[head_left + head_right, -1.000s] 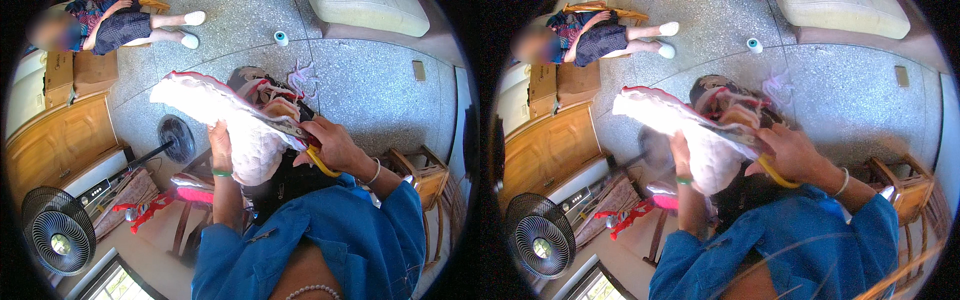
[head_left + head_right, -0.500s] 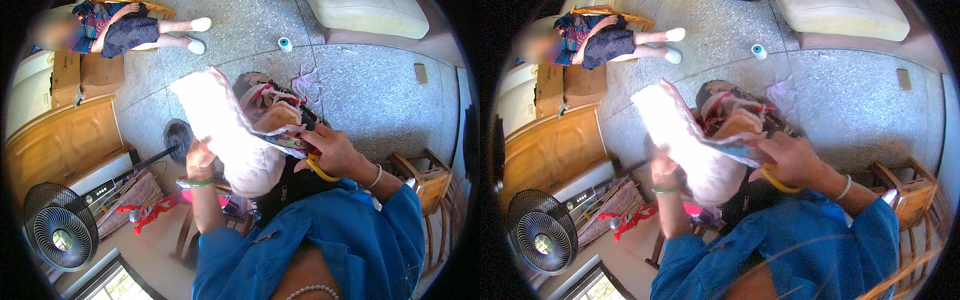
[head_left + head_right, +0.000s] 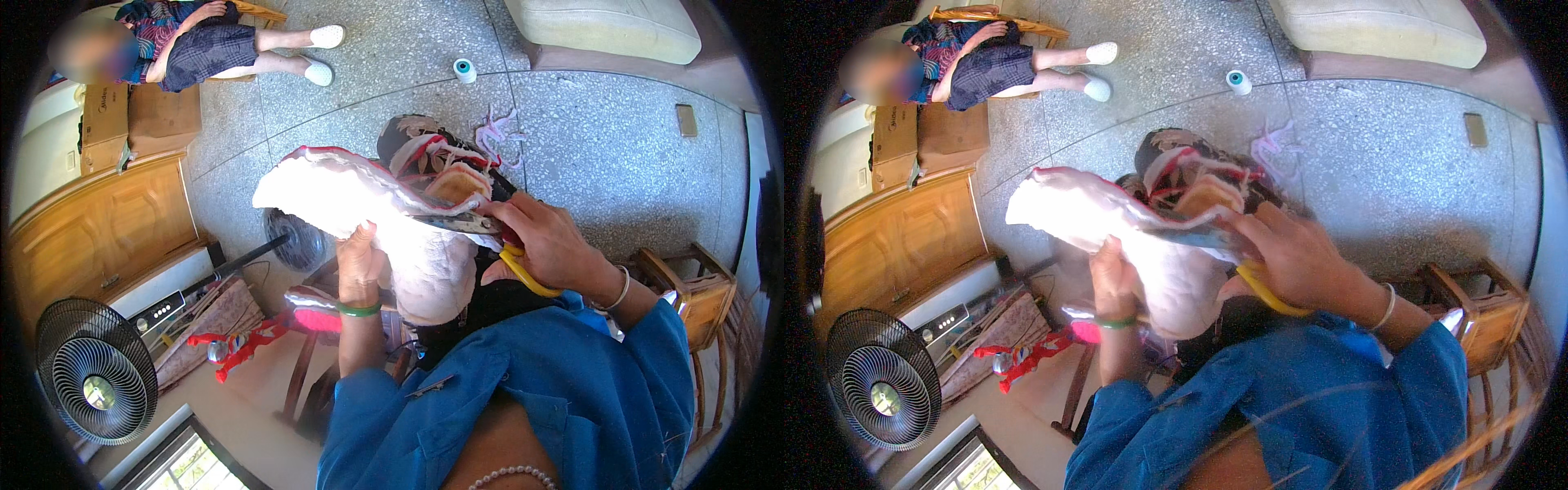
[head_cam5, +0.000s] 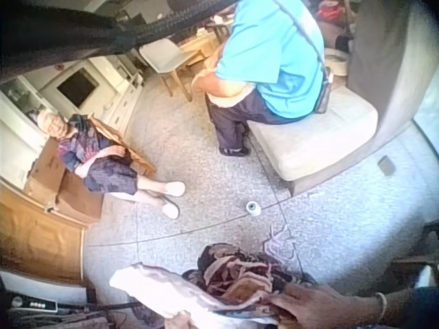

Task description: The person uses yellow-handled scissors to trim the edges of a pink and white fabric item. They repeatedly adjust the fabric and cut along the perimeter, removing excess material while seated on the floor in a living room.

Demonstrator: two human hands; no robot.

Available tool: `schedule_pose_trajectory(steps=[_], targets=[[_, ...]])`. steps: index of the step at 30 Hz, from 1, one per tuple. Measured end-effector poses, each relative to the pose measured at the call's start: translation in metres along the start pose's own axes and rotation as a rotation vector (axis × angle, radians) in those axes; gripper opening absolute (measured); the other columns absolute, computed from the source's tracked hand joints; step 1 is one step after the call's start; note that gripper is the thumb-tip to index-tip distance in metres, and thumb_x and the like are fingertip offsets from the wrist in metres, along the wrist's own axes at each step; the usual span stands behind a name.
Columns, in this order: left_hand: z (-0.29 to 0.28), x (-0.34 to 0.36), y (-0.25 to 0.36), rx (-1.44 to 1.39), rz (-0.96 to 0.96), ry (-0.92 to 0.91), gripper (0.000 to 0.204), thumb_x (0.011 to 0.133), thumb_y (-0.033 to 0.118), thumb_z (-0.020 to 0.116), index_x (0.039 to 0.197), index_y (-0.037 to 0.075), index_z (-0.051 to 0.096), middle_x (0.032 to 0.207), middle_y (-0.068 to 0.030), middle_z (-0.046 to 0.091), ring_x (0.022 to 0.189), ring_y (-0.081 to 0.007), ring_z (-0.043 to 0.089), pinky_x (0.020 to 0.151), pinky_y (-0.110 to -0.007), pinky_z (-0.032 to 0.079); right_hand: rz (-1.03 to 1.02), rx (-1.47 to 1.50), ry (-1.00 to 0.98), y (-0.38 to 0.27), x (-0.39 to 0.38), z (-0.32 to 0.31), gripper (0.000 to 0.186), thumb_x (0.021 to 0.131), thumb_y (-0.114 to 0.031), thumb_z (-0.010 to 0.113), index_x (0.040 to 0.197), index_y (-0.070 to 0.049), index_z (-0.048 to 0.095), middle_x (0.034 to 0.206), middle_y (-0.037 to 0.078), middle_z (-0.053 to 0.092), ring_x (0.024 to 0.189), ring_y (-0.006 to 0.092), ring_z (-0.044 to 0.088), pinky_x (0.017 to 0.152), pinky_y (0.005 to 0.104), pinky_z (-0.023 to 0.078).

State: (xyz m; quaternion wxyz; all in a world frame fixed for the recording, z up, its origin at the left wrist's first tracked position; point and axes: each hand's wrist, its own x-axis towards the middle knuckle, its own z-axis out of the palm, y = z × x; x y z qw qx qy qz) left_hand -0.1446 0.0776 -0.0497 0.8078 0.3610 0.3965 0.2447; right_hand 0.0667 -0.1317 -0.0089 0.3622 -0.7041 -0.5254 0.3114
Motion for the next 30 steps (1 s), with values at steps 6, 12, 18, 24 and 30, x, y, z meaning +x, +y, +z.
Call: schedule_pose_trajectory(steps=[6, 12, 18, 24, 30], targets=[[0.007, -0.004, -0.01, -0.053, 0.04, -0.024, 0.049, 0.076, 0.01, 0.072, 0.12, 0.006, 0.052, 0.112, -0.0064, 0.058, 0.105, -0.021, 0.055, 0.095, -0.038, 0.043, -0.108, -0.029, 0.09, -0.001, 0.007, 0.0, 0.061, 0.073, -0.036, 0.071, 0.118, -0.003, 0.048, 0.09, 0.013, 0.048, 0.072, 0.0292, 0.057, 0.064, 0.0386, 0.048], [0.023, -0.004, -0.019, 0.001, 0.153, 0.016, 0.046, 0.08, 0.013, 0.068, 0.123, 0.007, 0.05, 0.117, -0.0061, 0.056, 0.111, -0.0208, 0.051, 0.1, -0.038, 0.037, -0.016, -0.018, 0.018, -0.004, 0.005, -0.001, 0.071, 0.068, -0.048, 0.07, 0.121, -0.006, 0.049, 0.085, 0.011, 0.048, 0.065, 0.0273, 0.054, 0.057, 0.0369, 0.045], [0.028, -0.011, -0.032, 0.016, 0.073, 0.113, 0.049, 0.084, 0.019, 0.064, 0.126, 0.004, 0.045, 0.122, -0.0087, 0.052, 0.112, -0.0234, 0.05, 0.1, -0.04, 0.037, -0.001, -0.014, 0.105, 0.0, -0.001, 0.007, 0.071, 0.064, -0.051, 0.071, 0.116, -0.004, 0.054, 0.074, 0.008, 0.047, 0.059, 0.0247, 0.051, 0.052, 0.0342, 0.043], [0.059, -0.025, -0.03, -0.096, -0.171, 0.071, 0.057, 0.091, 0.036, 0.051, 0.13, -0.002, 0.036, 0.127, -0.0153, 0.048, 0.117, -0.0289, 0.047, 0.102, -0.044, 0.036, -0.049, 0.006, 0.181, 0.004, 0.001, 0.012, 0.062, 0.062, -0.043, 0.077, 0.101, 0.0, 0.056, 0.075, 0.01, 0.052, 0.057, 0.0222, 0.052, 0.05, 0.0322, 0.043], [0.045, -0.027, -0.045, -0.242, -0.236, -0.111, 0.065, 0.09, 0.04, 0.05, 0.134, -0.003, 0.03, 0.132, -0.0167, 0.044, 0.121, -0.0303, 0.044, 0.104, -0.046, 0.033, -0.01, -0.02, 0.148, 0.0, -0.002, 0.007, 0.064, 0.063, -0.044, 0.076, 0.105, 0.0, 0.054, 0.079, 0.011, 0.052, 0.058, 0.0213, 0.054, 0.053, 0.0311, 0.046]])
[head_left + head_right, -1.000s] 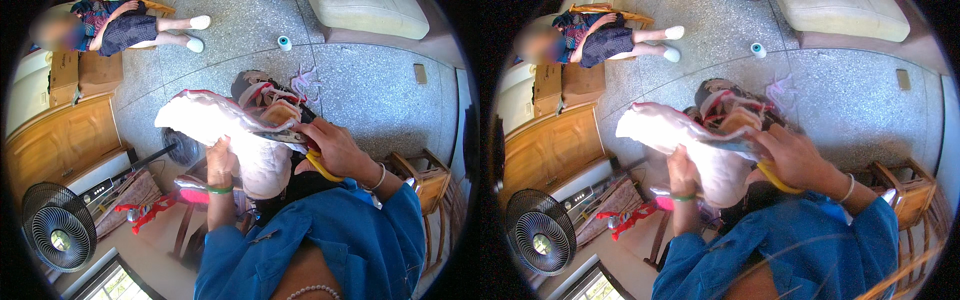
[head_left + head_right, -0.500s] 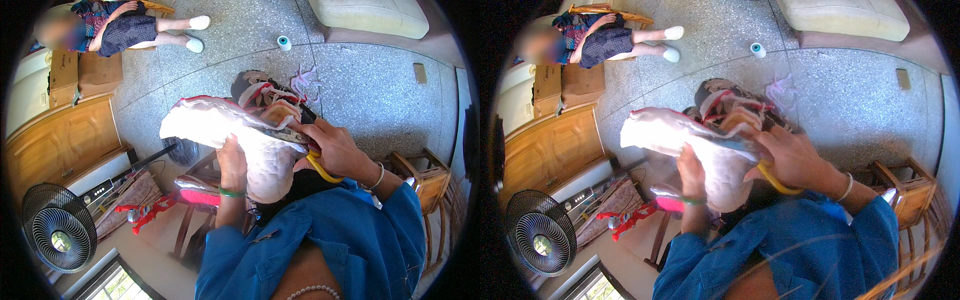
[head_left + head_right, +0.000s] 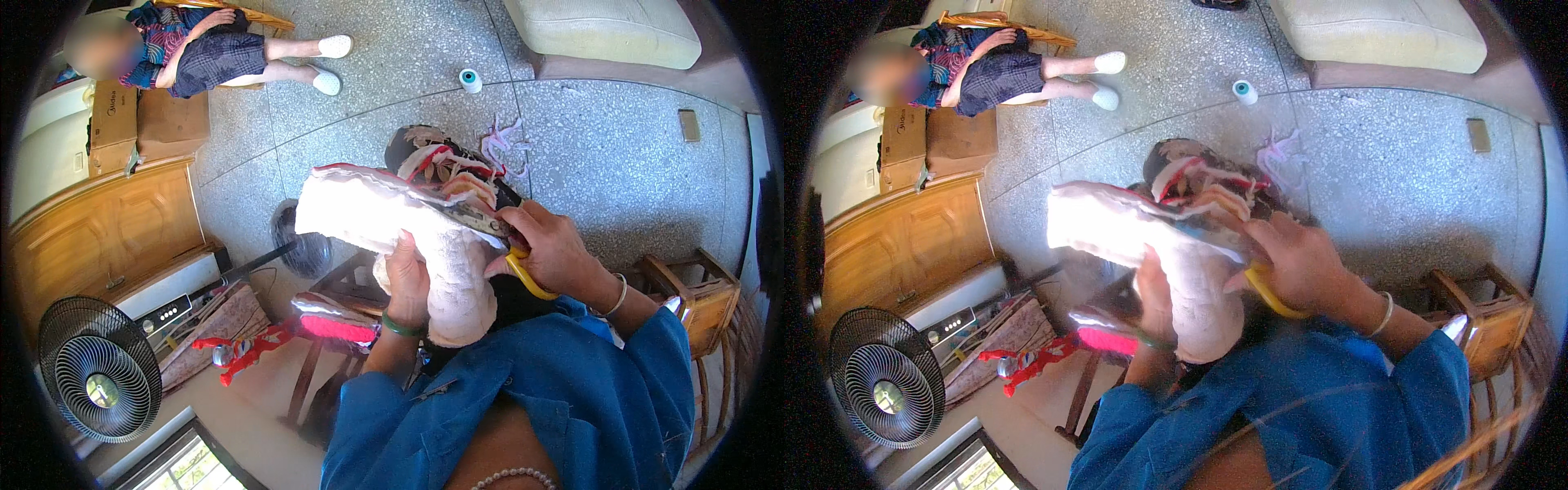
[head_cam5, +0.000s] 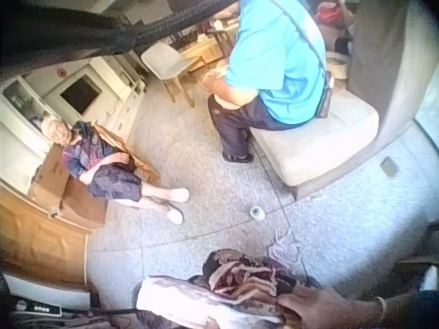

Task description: The person uses yellow-handled scissors to trim the edges of a pink and white fabric item. They repeatedly adjust the fabric and cut along the perimeter, removing excess material while seated on the floor in a living room.

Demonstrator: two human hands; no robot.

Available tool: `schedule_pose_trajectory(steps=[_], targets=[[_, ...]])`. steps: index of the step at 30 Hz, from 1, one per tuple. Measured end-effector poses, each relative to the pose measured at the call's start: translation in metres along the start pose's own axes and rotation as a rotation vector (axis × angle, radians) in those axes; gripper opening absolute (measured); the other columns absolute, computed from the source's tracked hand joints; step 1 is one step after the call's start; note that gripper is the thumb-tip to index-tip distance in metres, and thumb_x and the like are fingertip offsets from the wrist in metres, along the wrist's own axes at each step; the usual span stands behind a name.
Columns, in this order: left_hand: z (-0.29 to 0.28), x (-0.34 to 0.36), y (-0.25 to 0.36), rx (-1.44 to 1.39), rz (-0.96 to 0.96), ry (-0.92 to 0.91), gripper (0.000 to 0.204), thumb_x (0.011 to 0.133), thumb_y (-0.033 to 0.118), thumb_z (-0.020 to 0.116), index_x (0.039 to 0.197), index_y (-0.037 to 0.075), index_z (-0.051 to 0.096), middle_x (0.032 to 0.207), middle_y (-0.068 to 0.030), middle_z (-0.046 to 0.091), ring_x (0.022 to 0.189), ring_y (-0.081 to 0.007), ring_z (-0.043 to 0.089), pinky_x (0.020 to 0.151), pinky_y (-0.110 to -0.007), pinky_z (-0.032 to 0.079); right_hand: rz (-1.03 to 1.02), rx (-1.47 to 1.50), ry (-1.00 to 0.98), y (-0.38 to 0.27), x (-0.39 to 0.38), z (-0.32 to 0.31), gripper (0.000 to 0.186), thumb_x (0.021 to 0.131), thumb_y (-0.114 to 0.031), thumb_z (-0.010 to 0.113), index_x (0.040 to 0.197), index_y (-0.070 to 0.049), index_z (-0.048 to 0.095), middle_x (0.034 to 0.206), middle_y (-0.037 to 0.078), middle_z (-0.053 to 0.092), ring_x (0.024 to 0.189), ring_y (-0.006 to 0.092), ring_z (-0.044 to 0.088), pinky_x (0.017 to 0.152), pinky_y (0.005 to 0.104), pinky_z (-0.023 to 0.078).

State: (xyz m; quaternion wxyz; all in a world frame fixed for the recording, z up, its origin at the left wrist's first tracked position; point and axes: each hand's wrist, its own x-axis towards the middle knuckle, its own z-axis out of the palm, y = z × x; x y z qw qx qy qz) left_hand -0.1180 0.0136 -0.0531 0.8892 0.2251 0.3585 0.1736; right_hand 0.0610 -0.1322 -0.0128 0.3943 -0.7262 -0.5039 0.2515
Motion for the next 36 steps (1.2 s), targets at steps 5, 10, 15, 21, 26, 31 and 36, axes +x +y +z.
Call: schedule_pose_trajectory(steps=[5, 10, 15, 21, 26, 31, 36], targets=[[0.006, -0.001, -0.003, 0.064, 0.001, 0.003, 0.068, 0.089, 0.041, 0.052, 0.135, -0.002, 0.029, 0.133, -0.0163, 0.043, 0.122, -0.0302, 0.043, 0.105, -0.046, 0.032, 0.01, -0.045, -0.04, -0.003, 0.006, -0.006, 0.074, 0.064, -0.049, 0.074, 0.114, 0.0, 0.05, 0.086, 0.012, 0.05, 0.066, 0.0236, 0.056, 0.057, 0.0333, 0.048], [0.007, -0.004, 0.0, 0.166, 0.057, -0.073, 0.069, 0.088, 0.041, 0.054, 0.135, -0.002, 0.029, 0.132, -0.0162, 0.044, 0.121, -0.03, 0.044, 0.104, -0.046, 0.034, -0.003, -0.041, -0.05, -0.003, 0.01, -0.007, 0.079, 0.063, -0.052, 0.073, 0.118, -0.001, 0.048, 0.09, 0.013, 0.05, 0.072, 0.0279, 0.057, 0.062, 0.0362, 0.048], [0.012, -0.003, 0.005, 0.197, 0.101, -0.084, 0.069, 0.087, 0.041, 0.055, 0.135, -0.001, 0.03, 0.131, -0.0165, 0.045, 0.12, -0.0296, 0.045, 0.103, -0.045, 0.035, -0.029, 0.031, -0.053, -0.005, 0.013, -0.006, 0.08, 0.062, -0.053, 0.072, 0.119, -0.002, 0.048, 0.09, 0.013, 0.05, 0.073, 0.0298, 0.056, 0.065, 0.0368, 0.048], [0.016, -0.004, -0.004, 0.051, 0.005, -0.06, 0.064, 0.09, 0.041, 0.049, 0.134, -0.001, 0.03, 0.13, -0.0172, 0.045, 0.118, -0.0298, 0.047, 0.102, -0.045, 0.036, 0.015, 0.066, -0.101, -0.008, 0.011, -0.005, 0.075, 0.065, -0.053, 0.07, 0.116, -0.001, 0.051, 0.086, 0.013, 0.054, 0.072, 0.0279, 0.057, 0.063, 0.0356, 0.047], [0.019, -0.004, -0.006, -0.033, -0.048, -0.109, 0.062, 0.092, 0.042, 0.046, 0.134, -0.001, 0.03, 0.13, -0.0173, 0.045, 0.118, -0.0297, 0.047, 0.102, -0.045, 0.036, -0.013, 0.065, -0.042, -0.006, 0.009, 0.0, 0.072, 0.067, -0.05, 0.07, 0.121, -0.007, 0.049, 0.081, 0.013, 0.058, 0.074, 0.0299, 0.06, 0.062, 0.0385, 0.049], [0.013, -0.005, -0.01, 0.043, 0.021, -0.038, 0.063, 0.088, 0.037, 0.055, 0.133, 0.0, 0.032, 0.13, -0.0164, 0.046, 0.117, -0.0284, 0.048, 0.101, -0.043, 0.037, -0.011, 0.068, -0.048, -0.001, 0.006, 0.003, 0.072, 0.069, -0.048, 0.069, 0.127, -0.011, 0.047, 0.077, 0.012, 0.06, 0.07, 0.0296, 0.062, 0.061, 0.0397, 0.049], [-0.017, -0.002, 0.038, 0.231, 0.18, -0.217, 0.064, 0.078, 0.029, 0.069, 0.128, 0.001, 0.04, 0.124, -0.0148, 0.05, 0.111, -0.0259, 0.052, 0.096, -0.039, 0.043, -0.039, 0.136, -0.009, -0.004, 0.002, 0.002, 0.063, 0.065, -0.038, 0.077, 0.112, -0.001, 0.056, 0.068, 0.01, 0.054, 0.057, 0.0249, 0.055, 0.053, 0.0319, 0.044]])
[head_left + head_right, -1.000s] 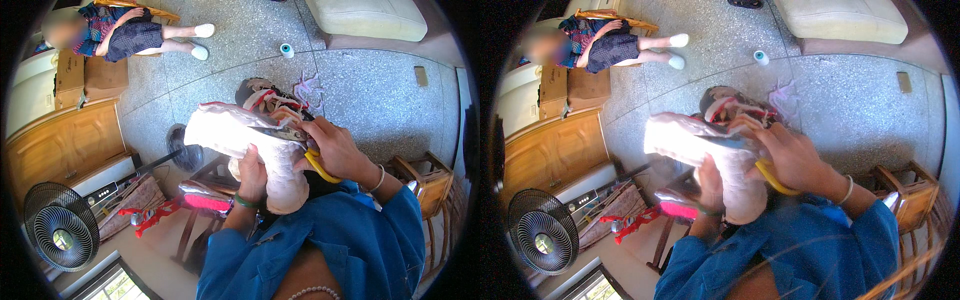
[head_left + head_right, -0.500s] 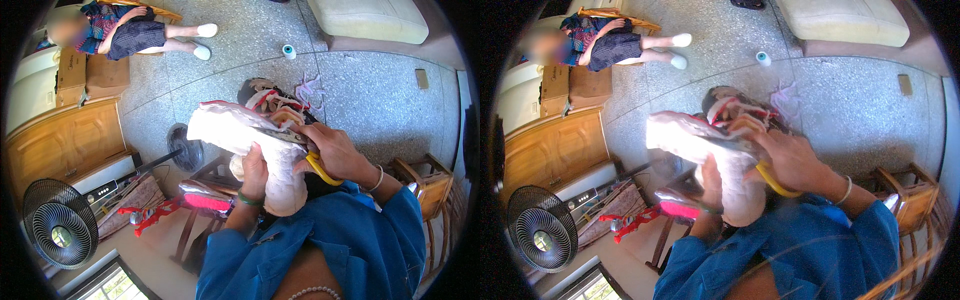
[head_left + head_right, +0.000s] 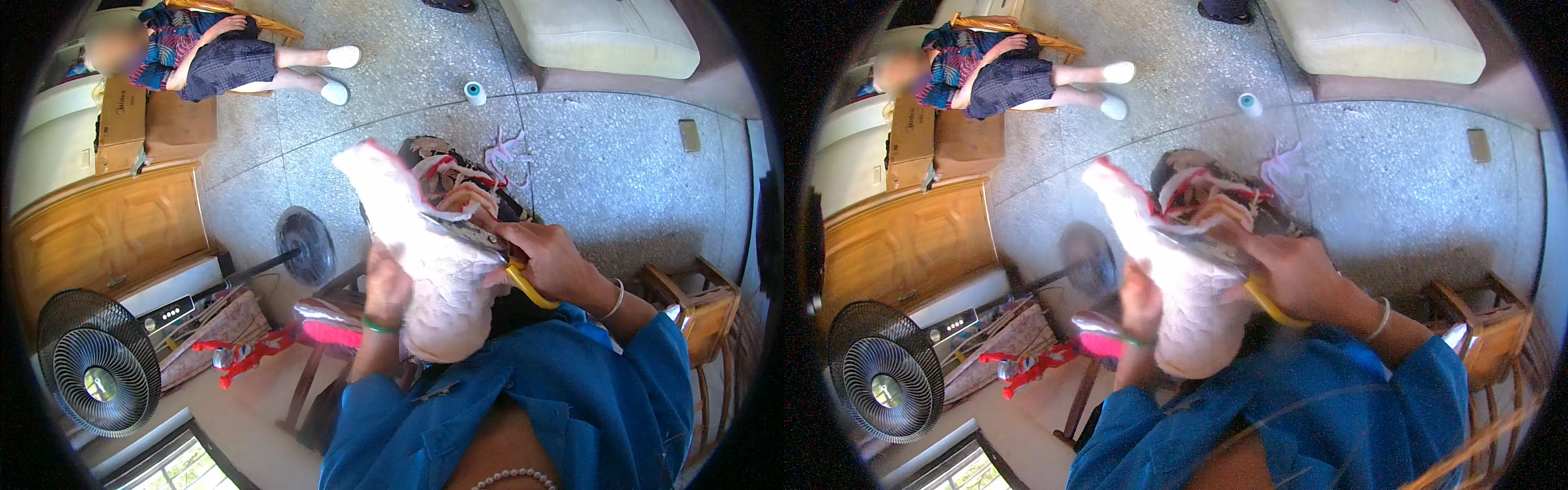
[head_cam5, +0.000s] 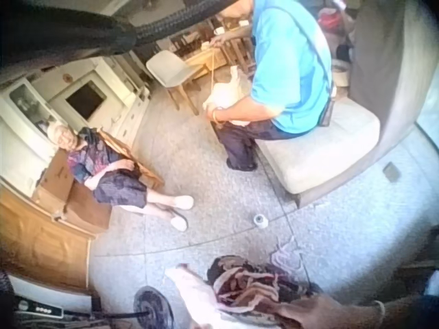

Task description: The person uses yellow-handled scissors to trim the edges of a pink and white fabric item. They repeatedly adjust the fabric and cut along the perimeter, removing excess material while seated on the floor in a living room.

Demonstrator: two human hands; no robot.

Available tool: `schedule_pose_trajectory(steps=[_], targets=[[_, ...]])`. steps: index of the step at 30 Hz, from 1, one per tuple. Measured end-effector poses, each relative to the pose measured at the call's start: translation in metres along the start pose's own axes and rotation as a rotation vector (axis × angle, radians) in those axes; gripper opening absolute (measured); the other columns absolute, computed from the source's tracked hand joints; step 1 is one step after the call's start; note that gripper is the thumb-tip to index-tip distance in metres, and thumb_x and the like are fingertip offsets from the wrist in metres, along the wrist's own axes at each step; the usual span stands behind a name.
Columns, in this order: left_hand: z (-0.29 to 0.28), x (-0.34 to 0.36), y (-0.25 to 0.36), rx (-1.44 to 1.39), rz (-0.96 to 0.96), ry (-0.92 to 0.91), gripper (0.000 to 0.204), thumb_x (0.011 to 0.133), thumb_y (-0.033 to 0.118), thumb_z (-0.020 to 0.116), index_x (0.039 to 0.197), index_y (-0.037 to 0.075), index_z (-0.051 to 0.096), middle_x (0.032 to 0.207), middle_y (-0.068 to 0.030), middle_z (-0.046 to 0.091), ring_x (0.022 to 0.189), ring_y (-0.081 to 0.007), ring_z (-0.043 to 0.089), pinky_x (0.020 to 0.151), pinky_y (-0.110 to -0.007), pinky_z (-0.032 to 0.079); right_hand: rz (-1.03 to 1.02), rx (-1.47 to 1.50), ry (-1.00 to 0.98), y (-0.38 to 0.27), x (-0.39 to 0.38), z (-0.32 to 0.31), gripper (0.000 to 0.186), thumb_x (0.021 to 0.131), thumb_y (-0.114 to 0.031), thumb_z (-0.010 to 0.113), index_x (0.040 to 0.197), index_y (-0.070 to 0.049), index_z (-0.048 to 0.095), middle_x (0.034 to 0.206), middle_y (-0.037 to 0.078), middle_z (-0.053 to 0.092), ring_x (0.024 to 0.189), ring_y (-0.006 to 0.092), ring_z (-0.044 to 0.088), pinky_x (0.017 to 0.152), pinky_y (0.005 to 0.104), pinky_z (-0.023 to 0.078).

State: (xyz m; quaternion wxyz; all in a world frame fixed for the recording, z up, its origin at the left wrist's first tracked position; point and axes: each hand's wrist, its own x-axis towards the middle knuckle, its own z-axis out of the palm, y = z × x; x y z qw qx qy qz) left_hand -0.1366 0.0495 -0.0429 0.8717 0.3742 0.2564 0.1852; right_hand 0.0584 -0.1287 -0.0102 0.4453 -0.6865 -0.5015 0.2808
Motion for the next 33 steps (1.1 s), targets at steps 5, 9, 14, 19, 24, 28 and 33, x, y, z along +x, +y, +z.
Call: schedule_pose_trajectory(steps=[5, 9, 14, 19, 24, 28, 33], targets=[[-0.055, 0.027, 0.062, -0.239, -0.233, -0.265, 0.1, 0.059, 0.041, 0.083, 0.134, -0.001, 0.032, 0.131, -0.0164, 0.044, 0.12, -0.0286, 0.045, 0.1, -0.043, 0.038, -0.007, 0.039, -0.066, 0.004, -0.002, 0.006, 0.055, 0.07, -0.039, 0.072, 0.11, -0.006, 0.055, 0.077, 0.013, 0.059, 0.069, 0.031, 0.06, 0.059, 0.0385, 0.048], [-0.062, 0.038, 0.089, 0.329, -0.092, -0.193, 0.096, 0.061, 0.036, 0.083, 0.134, -0.002, 0.033, 0.13, -0.0163, 0.046, 0.118, -0.0287, 0.047, 0.098, -0.042, 0.039, -0.007, -0.005, -0.163, 0.004, -0.001, 0.008, 0.05, 0.074, -0.039, 0.07, 0.108, -0.007, 0.054, 0.084, 0.015, 0.062, 0.077, 0.0335, 0.062, 0.063, 0.0415, 0.049], [-0.057, 0.037, 0.07, 0.109, -0.083, -0.045, 0.054, 0.07, 0.004, 0.072, 0.12, 0.004, 0.052, 0.108, -0.012, 0.061, 0.101, -0.0268, 0.06, 0.087, -0.04, 0.05, 0.036, -0.025, -0.174, 0.005, 0.001, 0.009, 0.052, 0.072, -0.041, 0.07, 0.109, -0.008, 0.054, 0.085, 0.014, 0.062, 0.077, 0.033, 0.062, 0.063, 0.0415, 0.049], [0.0, 0.028, 0.032, -0.1, 0.08, 0.176, 0.052, 0.078, 0.015, 0.069, 0.124, 0.004, 0.047, 0.115, -0.0103, 0.057, 0.105, -0.0249, 0.056, 0.093, -0.041, 0.046, 0.054, -0.02, 0.005, -0.001, 0.004, 0.011, 0.063, 0.063, -0.044, 0.075, 0.108, -0.004, 0.056, 0.069, 0.01, 0.053, 0.062, 0.0251, 0.056, 0.055, 0.0353, 0.044], [0.019, 0.014, 0.012, -0.172, 0.064, 0.397, 0.055, 0.081, 0.016, 0.068, 0.128, 0.006, 0.042, 0.121, -0.0089, 0.053, 0.111, -0.0242, 0.052, 0.098, -0.041, 0.042, 0.037, -0.142, -0.048, 0.002, 0.002, 0.007, 0.073, 0.062, -0.048, 0.074, 0.114, -0.001, 0.053, 0.073, 0.009, 0.054, 0.064, 0.0246, 0.058, 0.057, 0.0341, 0.046], [0.034, 0.01, 0.009, -0.138, 0.055, 0.5, 0.05, 0.085, 0.01, 0.06, 0.13, 0.005, 0.039, 0.123, -0.0102, 0.051, 0.112, -0.0253, 0.051, 0.097, -0.042, 0.042, 0.084, -0.053, -0.128, -0.009, 0.007, -0.003, 0.069, 0.072, -0.048, 0.067, 0.125, -0.01, 0.043, 0.086, 0.016, 0.058, 0.079, 0.036, 0.06, 0.065, 0.0435, 0.048], [0.057, 0.004, 0.012, -0.015, 0.114, 0.552, 0.048, 0.086, 0.004, 0.057, 0.13, 0.004, 0.038, 0.122, -0.0119, 0.051, 0.112, -0.0263, 0.051, 0.096, -0.043, 0.043, 0.152, -0.087, -0.17, -0.011, 0.007, -0.001, 0.068, 0.072, -0.047, 0.068, 0.122, -0.008, 0.042, 0.097, 0.02, 0.055, 0.092, 0.0386, 0.056, 0.075, 0.0471, 0.045]])
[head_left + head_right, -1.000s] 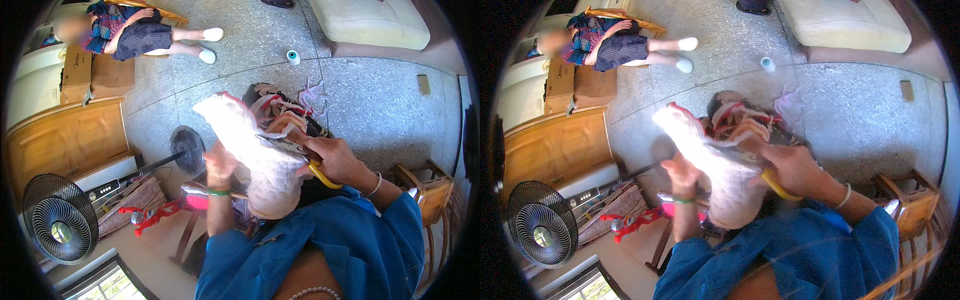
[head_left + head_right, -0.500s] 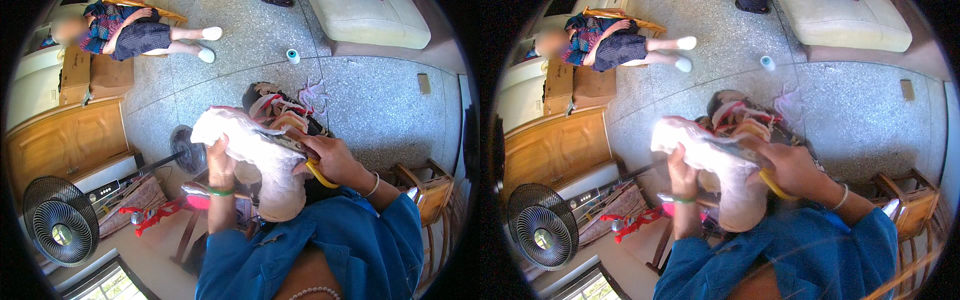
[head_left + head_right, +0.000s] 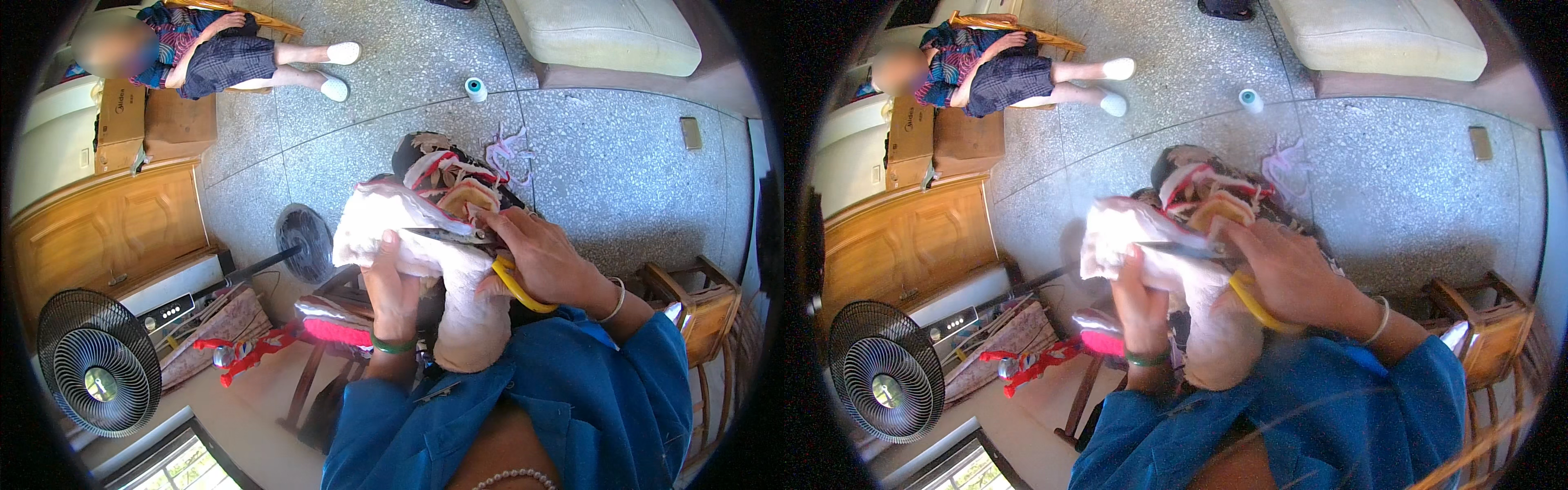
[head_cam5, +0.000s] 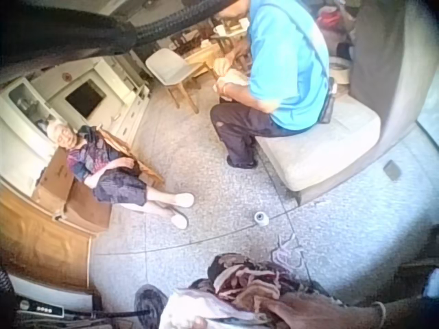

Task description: The person uses yellow-handled scissors to trim the edges of a pink and white fabric item. They repeatedly adjust the fabric and cut along the perimeter, removing excess material while seated on the floor in a living room.

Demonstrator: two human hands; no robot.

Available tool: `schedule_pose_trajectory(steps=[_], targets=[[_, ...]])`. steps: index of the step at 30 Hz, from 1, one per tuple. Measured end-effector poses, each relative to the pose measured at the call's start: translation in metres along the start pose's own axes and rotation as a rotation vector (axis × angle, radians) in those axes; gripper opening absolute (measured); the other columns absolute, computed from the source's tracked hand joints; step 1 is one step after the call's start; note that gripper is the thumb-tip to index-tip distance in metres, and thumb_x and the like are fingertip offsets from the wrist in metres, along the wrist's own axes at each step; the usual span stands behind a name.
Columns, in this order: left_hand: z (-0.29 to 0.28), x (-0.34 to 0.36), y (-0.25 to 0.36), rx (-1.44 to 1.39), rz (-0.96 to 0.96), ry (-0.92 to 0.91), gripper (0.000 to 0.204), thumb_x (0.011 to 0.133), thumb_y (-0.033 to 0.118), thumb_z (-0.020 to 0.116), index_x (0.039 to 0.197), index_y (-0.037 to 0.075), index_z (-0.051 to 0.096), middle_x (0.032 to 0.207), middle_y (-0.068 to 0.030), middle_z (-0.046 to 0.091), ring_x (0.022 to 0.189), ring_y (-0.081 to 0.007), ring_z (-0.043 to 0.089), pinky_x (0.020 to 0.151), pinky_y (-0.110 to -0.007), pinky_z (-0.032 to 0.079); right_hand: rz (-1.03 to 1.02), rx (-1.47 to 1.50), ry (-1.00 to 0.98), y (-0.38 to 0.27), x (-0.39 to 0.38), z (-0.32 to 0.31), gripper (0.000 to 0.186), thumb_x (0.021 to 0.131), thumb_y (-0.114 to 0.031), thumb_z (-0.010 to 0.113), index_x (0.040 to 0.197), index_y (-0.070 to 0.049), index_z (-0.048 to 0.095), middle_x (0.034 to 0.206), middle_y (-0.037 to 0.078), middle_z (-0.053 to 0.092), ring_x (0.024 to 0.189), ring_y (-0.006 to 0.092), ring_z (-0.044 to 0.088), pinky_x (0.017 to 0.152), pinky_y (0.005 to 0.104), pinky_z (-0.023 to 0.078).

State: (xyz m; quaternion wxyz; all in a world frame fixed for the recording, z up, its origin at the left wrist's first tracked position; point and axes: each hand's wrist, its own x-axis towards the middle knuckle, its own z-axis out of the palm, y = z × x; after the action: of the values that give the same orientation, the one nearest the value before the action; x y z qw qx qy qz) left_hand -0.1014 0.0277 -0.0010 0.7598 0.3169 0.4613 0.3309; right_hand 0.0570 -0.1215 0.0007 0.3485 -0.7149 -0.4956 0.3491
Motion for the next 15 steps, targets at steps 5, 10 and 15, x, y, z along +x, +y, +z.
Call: schedule_pose_trajectory(steps=[5, 10, 15], targets=[[0.002, -0.008, -0.002, -0.037, -0.005, -0.017, 0.045, 0.087, 0.004, 0.053, 0.129, 0.003, 0.038, 0.119, -0.0121, 0.052, 0.11, -0.0261, 0.052, 0.096, -0.043, 0.043, -0.088, 0.085, 0.043, -0.009, 0.004, -0.005, 0.068, 0.071, -0.047, 0.069, 0.118, -0.005, 0.044, 0.103, 0.022, 0.054, 0.096, 0.0399, 0.055, 0.081, 0.0451, 0.044], [-0.001, -0.01, -0.001, -0.092, -0.038, -0.057, 0.053, 0.084, 0.006, 0.059, 0.131, 0.004, 0.036, 0.122, -0.0114, 0.051, 0.113, -0.0264, 0.051, 0.098, -0.044, 0.041, -0.011, 0.107, 0.003, -0.01, 0.003, -0.003, 0.072, 0.068, -0.051, 0.07, 0.117, -0.004, 0.045, 0.107, 0.022, 0.055, 0.098, 0.0401, 0.055, 0.082, 0.0447, 0.044], [0.0, -0.012, -0.001, -0.114, -0.042, -0.064, 0.054, 0.084, 0.007, 0.06, 0.132, 0.004, 0.036, 0.124, -0.012, 0.05, 0.114, -0.0271, 0.05, 0.1, -0.045, 0.039, -0.01, 0.11, 0.036, -0.004, 0.001, 0.004, 0.076, 0.066, -0.054, 0.069, 0.119, -0.004, 0.045, 0.103, 0.022, 0.058, 0.091, 0.04, 0.059, 0.075, 0.0451, 0.047]])
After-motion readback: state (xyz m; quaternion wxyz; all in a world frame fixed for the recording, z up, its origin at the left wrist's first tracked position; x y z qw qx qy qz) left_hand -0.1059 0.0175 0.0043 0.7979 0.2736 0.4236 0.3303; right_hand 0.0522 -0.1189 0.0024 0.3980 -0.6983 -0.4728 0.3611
